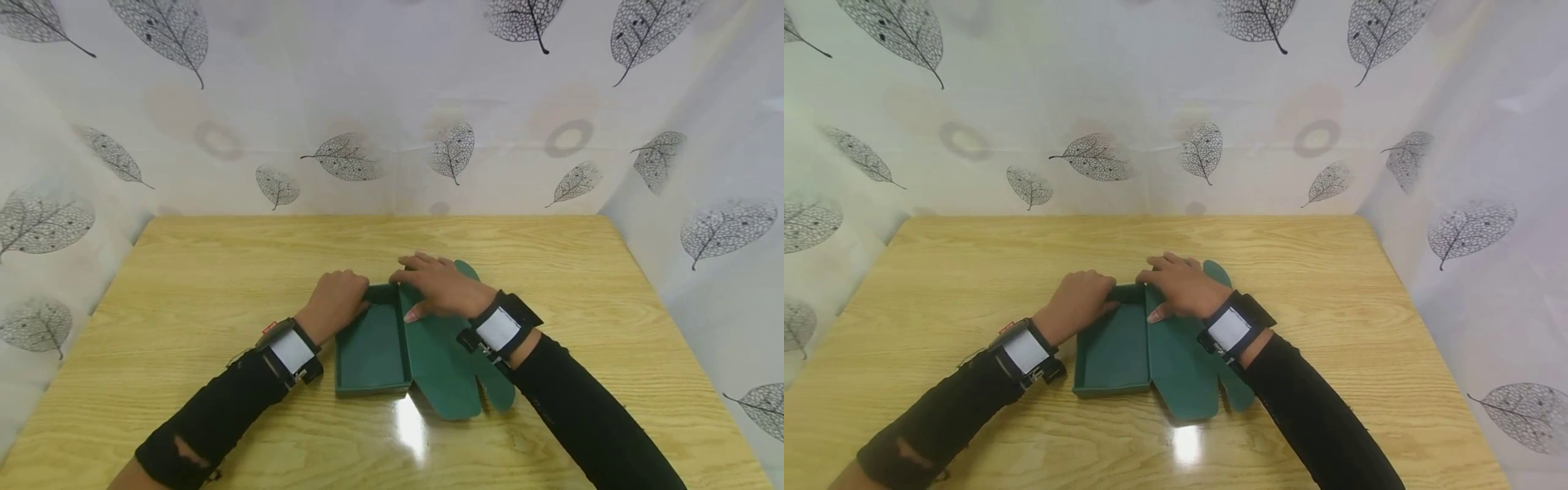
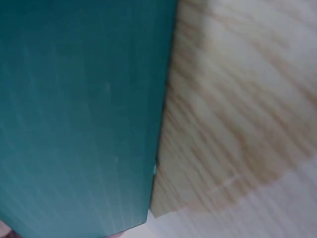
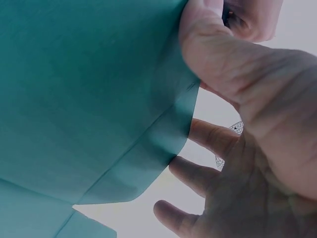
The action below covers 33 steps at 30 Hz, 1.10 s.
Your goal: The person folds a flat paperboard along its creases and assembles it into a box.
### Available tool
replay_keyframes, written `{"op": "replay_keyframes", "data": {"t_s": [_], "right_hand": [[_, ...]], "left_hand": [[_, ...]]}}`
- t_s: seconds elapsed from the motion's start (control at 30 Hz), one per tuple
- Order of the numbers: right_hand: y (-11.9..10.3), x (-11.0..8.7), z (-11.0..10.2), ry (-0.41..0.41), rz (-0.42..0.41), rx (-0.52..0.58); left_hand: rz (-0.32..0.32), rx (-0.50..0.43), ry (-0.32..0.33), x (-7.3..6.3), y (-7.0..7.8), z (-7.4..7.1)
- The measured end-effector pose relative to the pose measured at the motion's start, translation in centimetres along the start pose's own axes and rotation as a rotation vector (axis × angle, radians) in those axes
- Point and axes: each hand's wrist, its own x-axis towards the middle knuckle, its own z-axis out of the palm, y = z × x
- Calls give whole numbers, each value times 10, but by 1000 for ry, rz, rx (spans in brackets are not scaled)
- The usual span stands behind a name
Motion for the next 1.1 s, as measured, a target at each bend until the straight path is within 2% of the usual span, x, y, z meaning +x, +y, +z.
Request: {"op": "replay_keyframes", "data": {"t_s": [0.3,0.53,0.67,0.8,0.93,1.1], "right_hand": [[-3,1,0,-4,0,-34],[-4,1,1,-37,31,12],[-5,0,0,-44,34,21],[-5,2,-1,-31,18,-16],[-5,3,-1,-29,14,-36],[-7,3,-1,-43,10,-28]], "left_hand": [[56,22,21,0,-2,1],[107,86,25,-1,-1,4],[120,77,5,1,0,3],[137,83,-30,5,-1,2],[138,82,-53,6,-2,1],[108,37,-55,-1,1,0]]}}
